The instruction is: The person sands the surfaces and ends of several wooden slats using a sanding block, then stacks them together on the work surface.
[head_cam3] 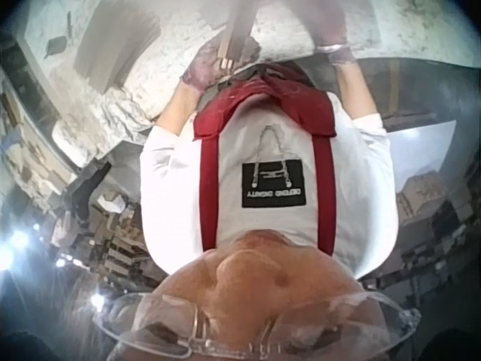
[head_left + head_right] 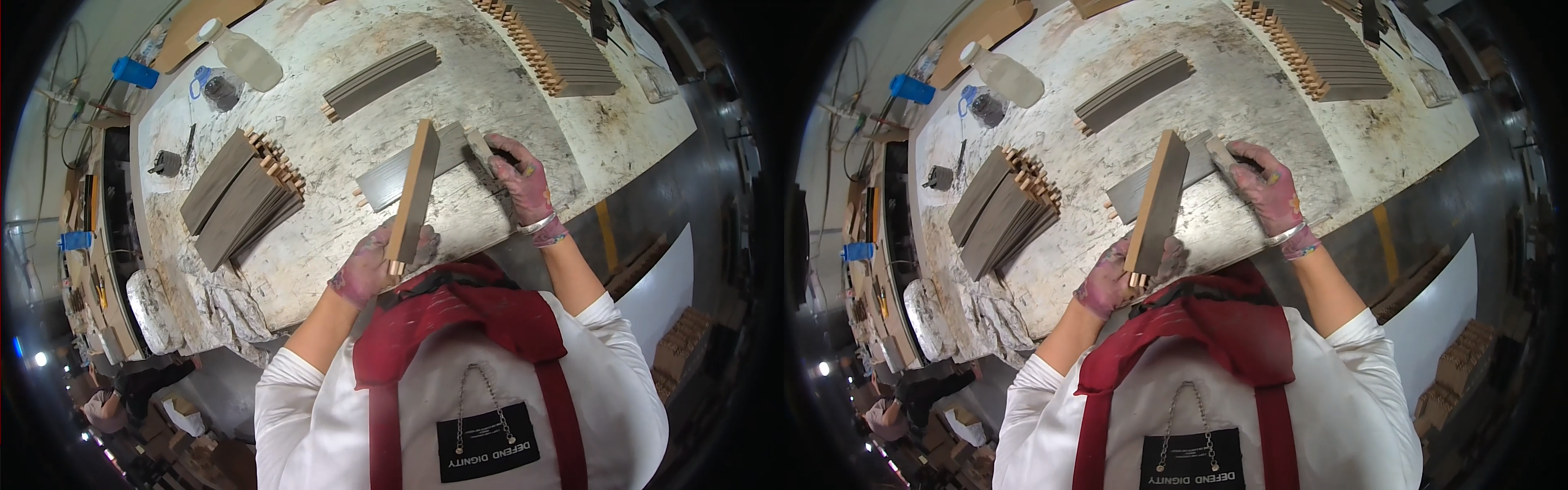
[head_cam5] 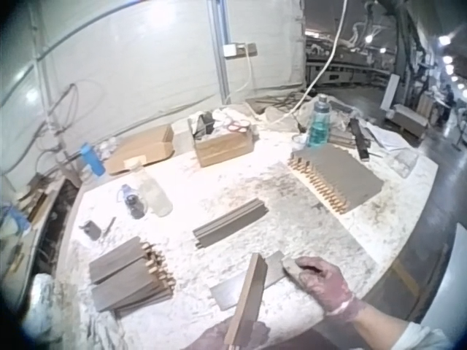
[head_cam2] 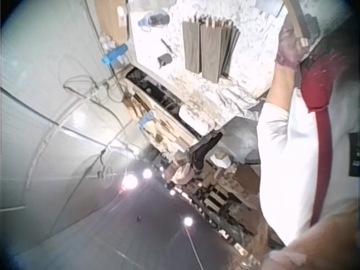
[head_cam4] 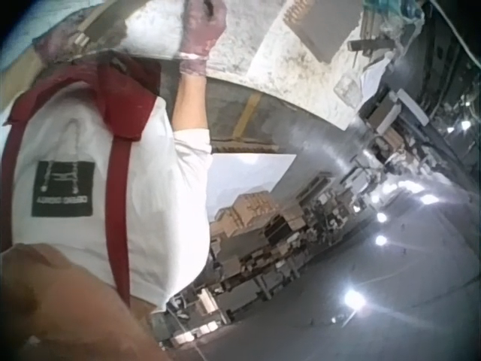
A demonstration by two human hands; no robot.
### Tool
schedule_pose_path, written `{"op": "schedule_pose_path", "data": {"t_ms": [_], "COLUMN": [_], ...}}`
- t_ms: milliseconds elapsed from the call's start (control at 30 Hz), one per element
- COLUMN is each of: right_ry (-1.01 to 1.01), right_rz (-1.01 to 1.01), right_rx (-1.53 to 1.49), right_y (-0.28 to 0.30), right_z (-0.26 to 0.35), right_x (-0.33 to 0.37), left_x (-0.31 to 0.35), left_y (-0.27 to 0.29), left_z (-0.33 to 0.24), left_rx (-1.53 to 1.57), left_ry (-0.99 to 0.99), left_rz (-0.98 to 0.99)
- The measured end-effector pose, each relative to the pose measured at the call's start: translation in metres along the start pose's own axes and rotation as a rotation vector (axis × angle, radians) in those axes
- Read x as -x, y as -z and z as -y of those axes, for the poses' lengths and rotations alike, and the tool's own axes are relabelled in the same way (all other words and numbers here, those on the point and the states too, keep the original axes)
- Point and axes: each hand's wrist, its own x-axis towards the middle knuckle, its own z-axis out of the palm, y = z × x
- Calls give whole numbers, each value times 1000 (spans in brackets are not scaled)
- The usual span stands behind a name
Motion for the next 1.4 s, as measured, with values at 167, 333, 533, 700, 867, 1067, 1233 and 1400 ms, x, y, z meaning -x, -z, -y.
{"op": "schedule_pose_path", "data": {"t_ms": [167,333,533,700,867,1067,1233,1400], "right_ry": [21,163,485,667,790,847,733,888], "right_rz": [-5,45,134,581,606,204,144,686], "right_rx": [-20,68,452,625,787,898,746,657], "right_y": [-7,-6,-8,-50,-49,-29,-46,-95], "right_z": [8,23,40,80,73,58,69,62], "right_x": [4,11,20,31,8,-84,-53,11], "left_x": [-3,-7,-4,-1,7,17,12,14], "left_y": [1,-17,-17,-13,-20,-32,-23,-17], "left_z": [2,14,2,5,4,-1,1,8], "left_rx": [47,-220,-169,-66,-528,-264,161,55], "left_ry": [-33,-327,-381,-417,-532,-183,-162,-141], "left_rz": [24,-131,-24,125,-60,-177,123,126]}}
